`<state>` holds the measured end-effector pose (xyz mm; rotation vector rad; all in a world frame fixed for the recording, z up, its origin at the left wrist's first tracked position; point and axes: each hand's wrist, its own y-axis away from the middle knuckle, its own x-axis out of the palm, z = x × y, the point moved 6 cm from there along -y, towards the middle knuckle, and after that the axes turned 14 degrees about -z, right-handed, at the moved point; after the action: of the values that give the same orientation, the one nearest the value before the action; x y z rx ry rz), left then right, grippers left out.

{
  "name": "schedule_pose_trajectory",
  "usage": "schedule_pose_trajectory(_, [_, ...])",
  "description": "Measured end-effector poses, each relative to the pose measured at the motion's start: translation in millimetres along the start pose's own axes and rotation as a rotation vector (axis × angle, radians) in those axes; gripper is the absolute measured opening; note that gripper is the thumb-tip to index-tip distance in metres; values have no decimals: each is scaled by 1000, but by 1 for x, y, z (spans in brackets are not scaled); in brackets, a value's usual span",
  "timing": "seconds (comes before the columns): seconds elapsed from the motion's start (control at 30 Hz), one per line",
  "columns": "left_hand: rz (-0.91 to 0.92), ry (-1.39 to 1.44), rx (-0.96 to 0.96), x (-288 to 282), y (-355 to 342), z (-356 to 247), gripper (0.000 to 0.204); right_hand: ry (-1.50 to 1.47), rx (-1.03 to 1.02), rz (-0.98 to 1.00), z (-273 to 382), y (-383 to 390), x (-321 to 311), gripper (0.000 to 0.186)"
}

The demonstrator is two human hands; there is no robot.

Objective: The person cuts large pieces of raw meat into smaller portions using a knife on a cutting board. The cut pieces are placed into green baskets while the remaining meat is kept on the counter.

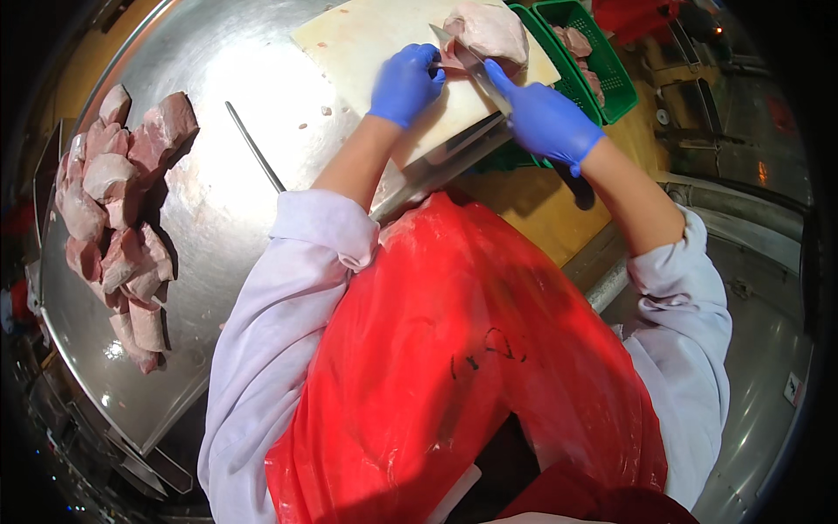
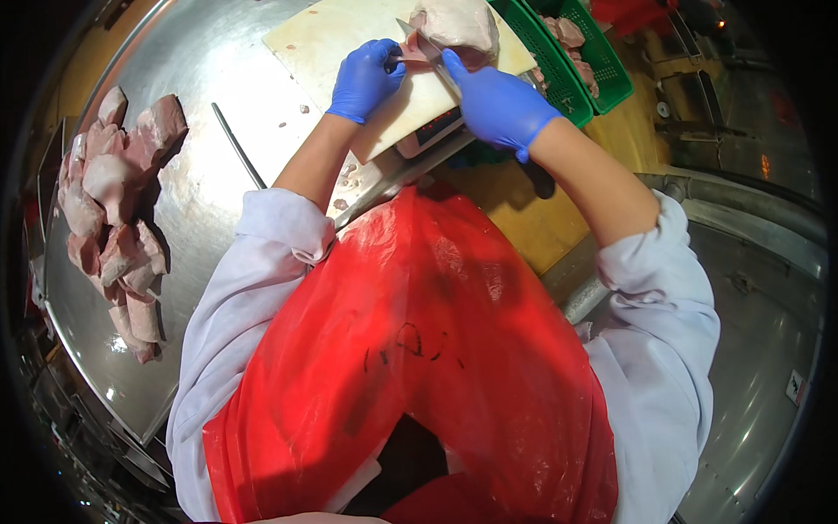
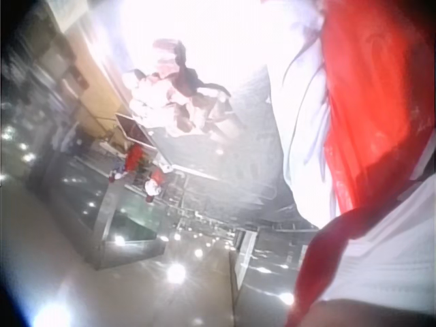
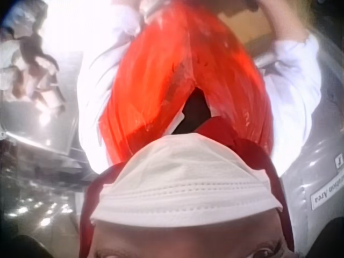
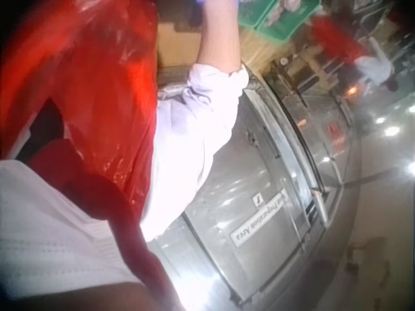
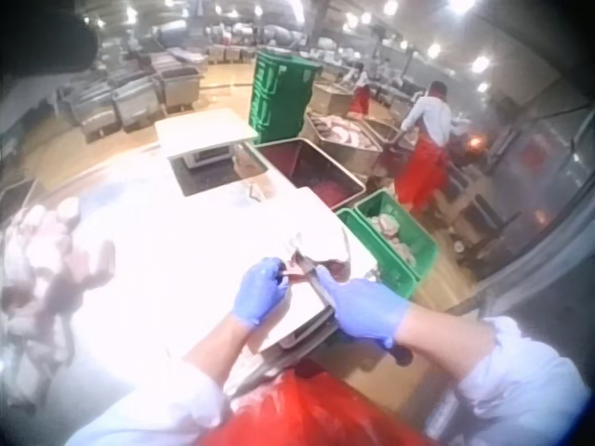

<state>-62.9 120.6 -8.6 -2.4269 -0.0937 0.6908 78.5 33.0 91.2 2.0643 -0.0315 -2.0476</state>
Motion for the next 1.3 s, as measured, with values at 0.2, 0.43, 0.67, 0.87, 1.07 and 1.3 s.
schedule_pose_trajectory(0.2, [1, -13, 22, -5, 3, 4, 17, 247, -203, 17, -49, 40, 5, 94])
schedule_pose_trajectory(0.43, [-19, -99, 31, -34, 6, 15, 18, 281, -325, -69, -166, 85, 33, 92])
schedule_pose_trajectory(0.67, [-268, 511, -684, -76, 8, 21, 11, -362, -323, -446, -204, 106, 49, 81])
schedule_pose_trajectory(0.87, [-238, 586, -389, -50, -90, -54, 16, -1049, 282, -396, -239, 114, 106, 76])
schedule_pose_trajectory(1.07, [1, 463, -449, 50, -170, -103, 36, -1222, 322, -446, -274, 98, 132, 78])
schedule_pose_trajectory(1.3, [-97, 527, -645, 25, -129, 48, 56, -1696, 255, -427, -253, 46, 134, 54])
